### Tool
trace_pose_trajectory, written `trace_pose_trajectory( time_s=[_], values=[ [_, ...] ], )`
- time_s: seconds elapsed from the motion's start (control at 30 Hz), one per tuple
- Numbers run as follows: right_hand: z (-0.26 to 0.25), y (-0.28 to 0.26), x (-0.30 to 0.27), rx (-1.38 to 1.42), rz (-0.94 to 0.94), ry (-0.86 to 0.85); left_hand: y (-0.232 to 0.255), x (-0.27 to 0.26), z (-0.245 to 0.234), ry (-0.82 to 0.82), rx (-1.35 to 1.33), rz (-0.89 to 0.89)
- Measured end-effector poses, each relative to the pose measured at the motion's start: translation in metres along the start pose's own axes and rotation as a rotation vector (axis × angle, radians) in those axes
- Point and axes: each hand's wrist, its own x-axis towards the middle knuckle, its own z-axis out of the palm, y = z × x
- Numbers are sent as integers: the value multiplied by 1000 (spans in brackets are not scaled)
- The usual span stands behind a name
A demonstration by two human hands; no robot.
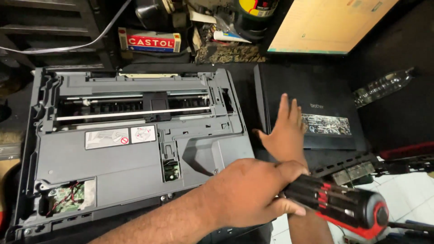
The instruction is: The person uses a red and black multi-bit screwdriver to remove screws from the top and front panels of a Brother DCP-J125 printer. They detach the control panel assembly and place it aside, then continue to unscrew fasteners from the printer's chassis.
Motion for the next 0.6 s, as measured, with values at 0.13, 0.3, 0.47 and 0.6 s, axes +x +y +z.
trace_pose_trajectory(
  time_s=[0.13,0.3,0.47,0.6],
  values=[
    [30,8,2,-179,71,-193,1,-4,3,-32,32,16],
    [44,15,3,-289,90,-231,0,-6,1,9,6,55],
    [45,23,-11,-299,155,-329,-1,-2,-9,11,-31,-8],
    [23,17,-17,-217,257,-484,-6,-1,-10,32,-69,-10]
  ],
)
